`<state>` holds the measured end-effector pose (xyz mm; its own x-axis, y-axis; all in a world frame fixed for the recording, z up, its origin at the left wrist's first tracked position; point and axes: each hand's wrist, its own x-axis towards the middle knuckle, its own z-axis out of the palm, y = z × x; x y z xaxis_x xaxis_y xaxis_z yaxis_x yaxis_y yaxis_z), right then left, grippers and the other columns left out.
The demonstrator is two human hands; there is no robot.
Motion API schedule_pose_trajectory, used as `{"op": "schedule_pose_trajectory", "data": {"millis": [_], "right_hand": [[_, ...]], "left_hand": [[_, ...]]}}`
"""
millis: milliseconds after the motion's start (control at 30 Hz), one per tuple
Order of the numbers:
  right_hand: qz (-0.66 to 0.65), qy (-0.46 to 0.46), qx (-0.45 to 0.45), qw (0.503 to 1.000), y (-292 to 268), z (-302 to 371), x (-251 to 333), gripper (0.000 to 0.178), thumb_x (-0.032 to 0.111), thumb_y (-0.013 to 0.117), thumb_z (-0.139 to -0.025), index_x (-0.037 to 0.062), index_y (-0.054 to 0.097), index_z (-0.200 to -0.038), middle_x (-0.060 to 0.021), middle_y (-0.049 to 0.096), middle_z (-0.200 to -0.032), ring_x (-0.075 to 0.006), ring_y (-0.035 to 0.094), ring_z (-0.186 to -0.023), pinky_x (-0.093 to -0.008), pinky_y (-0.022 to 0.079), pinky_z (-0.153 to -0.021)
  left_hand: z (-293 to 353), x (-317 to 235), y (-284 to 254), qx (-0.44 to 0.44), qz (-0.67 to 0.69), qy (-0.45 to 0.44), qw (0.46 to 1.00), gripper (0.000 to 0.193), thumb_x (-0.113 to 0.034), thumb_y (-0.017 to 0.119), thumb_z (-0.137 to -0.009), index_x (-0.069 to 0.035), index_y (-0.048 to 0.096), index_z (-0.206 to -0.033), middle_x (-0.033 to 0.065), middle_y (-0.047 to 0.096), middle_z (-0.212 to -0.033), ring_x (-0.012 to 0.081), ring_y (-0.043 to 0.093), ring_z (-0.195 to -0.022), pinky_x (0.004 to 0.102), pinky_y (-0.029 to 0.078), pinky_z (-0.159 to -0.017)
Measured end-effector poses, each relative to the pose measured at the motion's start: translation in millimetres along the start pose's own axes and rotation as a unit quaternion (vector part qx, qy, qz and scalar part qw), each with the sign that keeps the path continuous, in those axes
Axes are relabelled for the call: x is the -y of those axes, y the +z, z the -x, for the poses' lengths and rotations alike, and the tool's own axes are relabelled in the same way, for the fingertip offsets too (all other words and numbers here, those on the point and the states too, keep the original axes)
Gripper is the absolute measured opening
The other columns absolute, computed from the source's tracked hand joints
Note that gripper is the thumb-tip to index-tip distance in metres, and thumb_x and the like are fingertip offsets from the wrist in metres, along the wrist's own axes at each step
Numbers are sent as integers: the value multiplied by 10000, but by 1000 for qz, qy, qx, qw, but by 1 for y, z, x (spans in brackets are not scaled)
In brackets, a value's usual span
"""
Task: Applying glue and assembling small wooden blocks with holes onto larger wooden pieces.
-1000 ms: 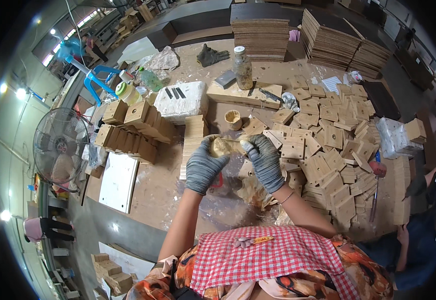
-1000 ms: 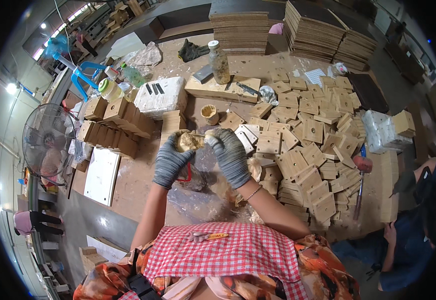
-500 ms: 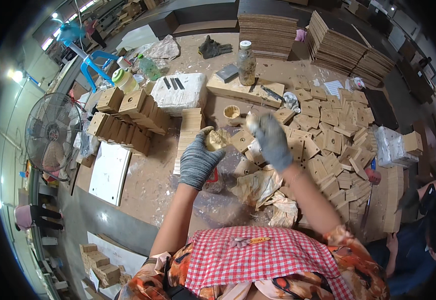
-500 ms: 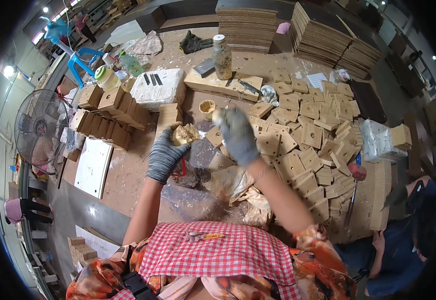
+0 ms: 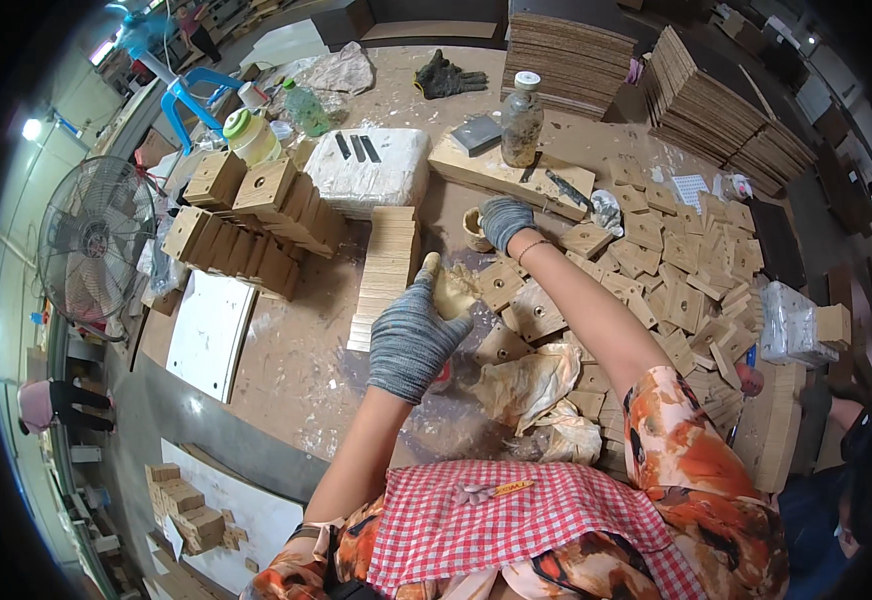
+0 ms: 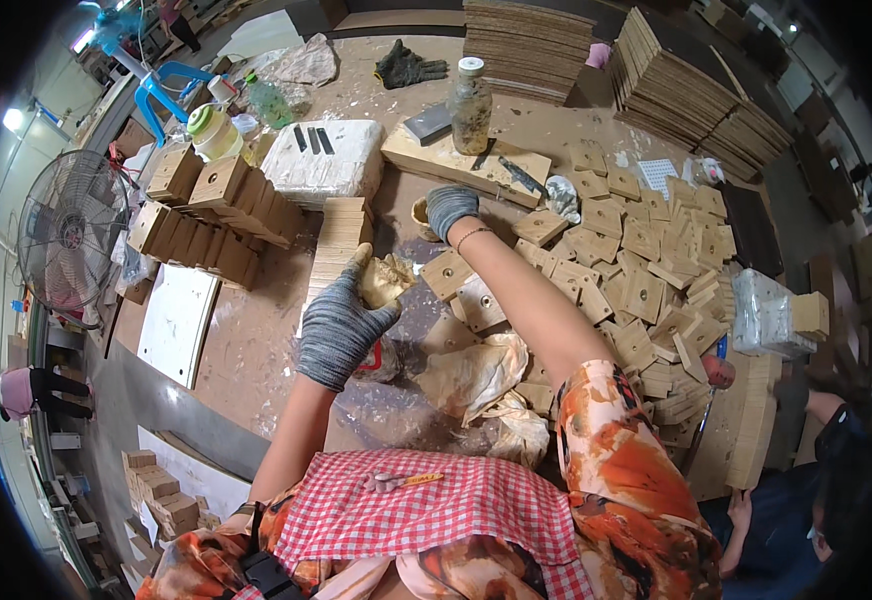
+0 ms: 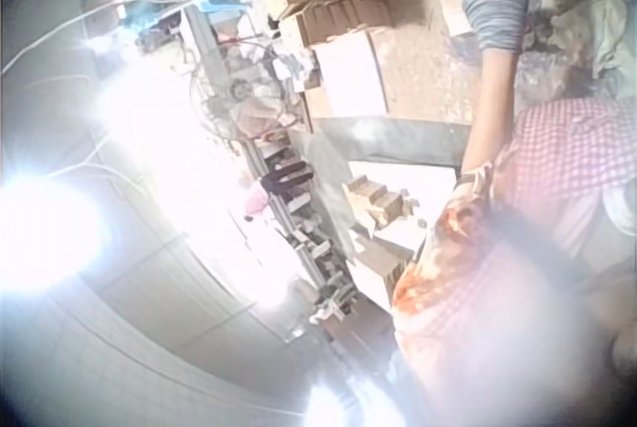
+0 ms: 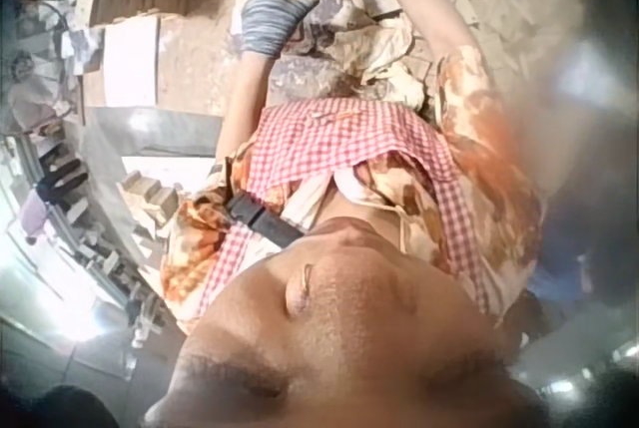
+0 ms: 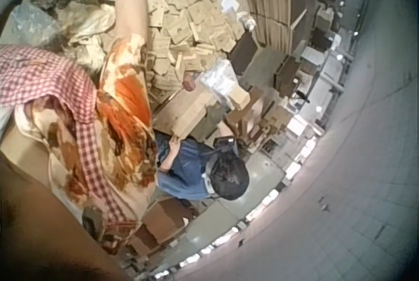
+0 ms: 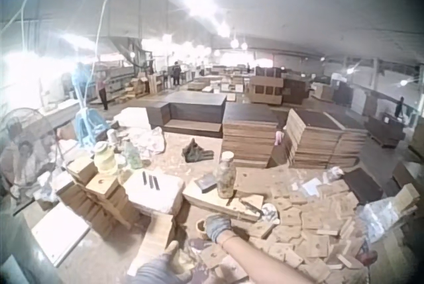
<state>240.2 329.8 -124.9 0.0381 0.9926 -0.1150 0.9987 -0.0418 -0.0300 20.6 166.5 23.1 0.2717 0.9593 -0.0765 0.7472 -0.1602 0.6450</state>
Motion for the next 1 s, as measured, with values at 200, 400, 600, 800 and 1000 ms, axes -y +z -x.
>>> {"op": "schedule_pose_trajectory", "data": {"millis": [200,400,600,800,1000], "right_hand": [[-97,19,-46,994,1,7,-16,252,247,632,-887,46,758,-974,-193,730,-955,-346,717,-900,-461,575,-755],[-152,1,-85,985,-7,46,-15,189,225,635,-889,118,743,-1001,-168,706,-1027,-343,689,-953,-467,552,-829],[-127,-49,-154,979,-4,82,-20,169,221,638,-895,88,721,-960,-166,674,-1062,-328,658,-968,-444,522,-880],[-487,40,-128,863,11,83,-51,208,262,643,-939,69,705,-987,-52,648,-826,-176,611,-711,-344,532,-621],[-859,150,-4,490,-12,143,-46,198,205,609,-994,59,672,-1111,12,602,-761,-80,551,-591,-267,500,-521]], "left_hand": [[-6,-2,3,10,-12,4,1000,798,-283,770,-752,-71,456,-1453,195,678,-1189,305,682,-1053,371,533,-921],[-6,-1,4,7,-5,8,1000,799,-271,779,-754,-67,452,-1455,204,677,-1187,302,683,-1056,370,533,-921],[-2,5,4,-4,-13,28,1000,816,-320,752,-769,-104,419,-1482,220,681,-1129,343,681,-1000,407,533,-886],[-2,5,5,-13,13,38,999,756,-241,774,-766,-99,465,-1441,204,670,-1196,303,680,-1050,365,530,-921],[2,4,2,-30,46,36,998,662,-191,778,-769,-122,519,-1375,185,686,-1108,270,688,-967,364,546,-859]]}}
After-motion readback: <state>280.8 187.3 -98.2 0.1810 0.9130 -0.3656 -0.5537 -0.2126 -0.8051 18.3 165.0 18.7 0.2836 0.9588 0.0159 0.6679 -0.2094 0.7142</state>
